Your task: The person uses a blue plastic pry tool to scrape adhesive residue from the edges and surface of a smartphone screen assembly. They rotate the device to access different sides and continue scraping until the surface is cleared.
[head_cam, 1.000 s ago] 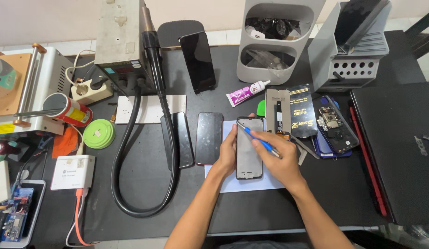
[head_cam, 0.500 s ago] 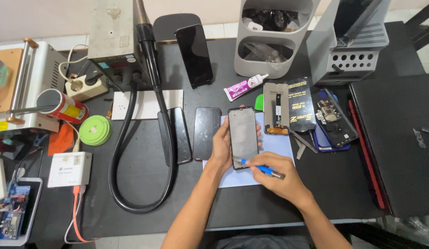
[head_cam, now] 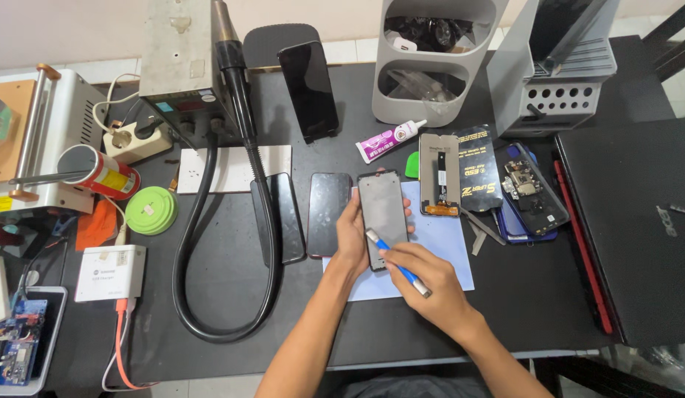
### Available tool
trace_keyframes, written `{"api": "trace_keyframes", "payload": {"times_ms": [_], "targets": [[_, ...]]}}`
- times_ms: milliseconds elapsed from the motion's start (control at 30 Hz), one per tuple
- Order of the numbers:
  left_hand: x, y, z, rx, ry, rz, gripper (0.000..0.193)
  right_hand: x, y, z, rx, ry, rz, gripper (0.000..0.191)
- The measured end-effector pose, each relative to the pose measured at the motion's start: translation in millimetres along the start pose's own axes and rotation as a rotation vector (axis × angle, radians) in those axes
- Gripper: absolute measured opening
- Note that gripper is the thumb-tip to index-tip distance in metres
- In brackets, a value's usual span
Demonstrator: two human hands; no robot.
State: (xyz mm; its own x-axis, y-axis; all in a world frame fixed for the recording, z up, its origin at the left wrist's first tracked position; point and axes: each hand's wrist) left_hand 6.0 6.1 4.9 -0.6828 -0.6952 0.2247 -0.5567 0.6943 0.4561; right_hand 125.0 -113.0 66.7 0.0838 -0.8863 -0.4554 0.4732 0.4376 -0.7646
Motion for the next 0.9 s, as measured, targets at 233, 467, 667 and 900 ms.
{"api": "trace_keyframes", "payload": {"times_ms": [233, 467, 667, 900], "targets": [[6.1, 3.9, -6.2, 0.037, 0.005, -0.002, 0.061, -0.4, -3.3, -12.2, 0.042, 0.077, 0.043, 0.021], [1.1, 0.4, -0.5, 0.037, 0.062, -0.016, 0.071, 8.5, -5.6, -23.7, 0.055, 0.118, 0.033, 0.022], [2.7, 0.9, 1.8, 0.073, 0.088, -0.021, 0.073, -1.4, -3.0, -29.7, 0.045, 0.122, 0.033, 0.019], [1.7, 0.4, 3.3, 0.056, 0.110, -0.013, 0.072, 4.2, -10.9, -25.8, 0.109, 0.126, 0.101, 0.019]]}}
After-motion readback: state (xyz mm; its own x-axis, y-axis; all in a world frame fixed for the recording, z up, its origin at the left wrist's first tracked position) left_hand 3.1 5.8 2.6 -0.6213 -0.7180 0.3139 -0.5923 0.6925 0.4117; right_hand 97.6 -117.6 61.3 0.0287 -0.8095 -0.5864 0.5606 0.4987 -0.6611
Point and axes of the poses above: each hand's wrist, its own x-axis away from the middle knuckle, its own z-axis out of the back of the hand, y = z × x, and after that the axes turned 8 degrees about z, right-handed
